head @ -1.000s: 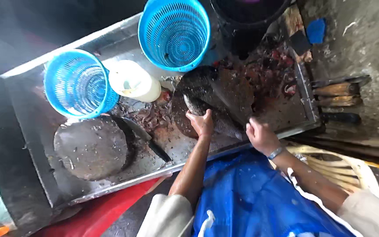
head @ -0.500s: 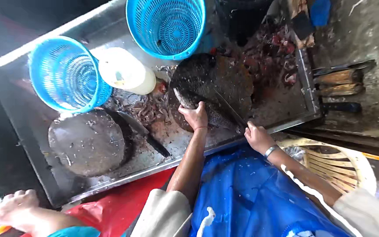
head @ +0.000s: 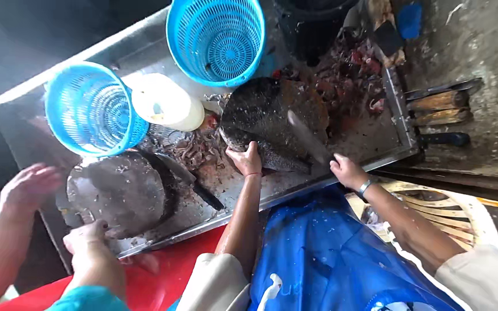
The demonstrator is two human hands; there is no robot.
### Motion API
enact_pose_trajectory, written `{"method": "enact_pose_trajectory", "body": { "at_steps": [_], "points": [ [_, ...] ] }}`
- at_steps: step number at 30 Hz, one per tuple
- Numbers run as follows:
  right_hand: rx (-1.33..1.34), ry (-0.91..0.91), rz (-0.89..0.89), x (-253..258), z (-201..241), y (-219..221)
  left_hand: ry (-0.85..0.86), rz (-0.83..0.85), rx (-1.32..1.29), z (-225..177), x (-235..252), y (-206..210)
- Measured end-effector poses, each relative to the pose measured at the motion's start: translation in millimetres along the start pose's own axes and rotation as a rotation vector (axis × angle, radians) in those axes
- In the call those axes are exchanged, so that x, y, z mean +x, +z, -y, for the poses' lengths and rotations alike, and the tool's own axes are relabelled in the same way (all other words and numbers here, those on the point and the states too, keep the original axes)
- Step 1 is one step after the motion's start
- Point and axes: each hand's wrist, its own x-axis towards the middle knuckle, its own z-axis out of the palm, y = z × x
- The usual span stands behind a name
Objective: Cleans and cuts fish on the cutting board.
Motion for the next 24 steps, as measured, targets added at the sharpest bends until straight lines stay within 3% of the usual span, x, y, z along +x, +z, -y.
{"method": "enact_pose_trajectory", "body": {
  "at_steps": [3, 8, 12, 14, 16, 18, 20, 24],
  "points": [
    [0.040, -0.008, -0.180, -9.5, 34.0, -29.6, 0.004, 0.023, 0.076, -3.0, -1.7, -4.7],
    [0.020, -0.345, -0.330, -63.6, 75.0, -41.2, 0.018, 0.045, 0.108, -5.8, 1.1, 1.4],
    [0.013, -0.567, -0.509, -75.4, 73.5, -19.9, 0.023, 0.047, 0.108, -6.8, 2.1, 2.2],
    [-0.133, -0.414, -0.377, -69.7, 48.1, 7.4, 0.008, 0.048, 0.138, -7.2, 1.4, -0.1],
    [-0.249, -0.110, -0.022, -54.7, 24.4, 25.2, 0.011, 0.056, 0.150, -6.7, 2.1, 0.7],
    [-0.294, -0.018, 0.101, -46.4, 19.5, 22.3, 0.022, 0.060, 0.147, -7.1, 2.6, 0.3],
    [-0.262, -0.034, 0.045, -45.5, 29.9, 7.5, 0.034, 0.075, 0.130, -4.8, 3.4, -2.9],
    [-0.129, -0.242, -0.331, -56.6, 59.8, -19.2, 0.055, 0.116, 0.052, -0.4, 5.8, -3.6]
  ]
}}
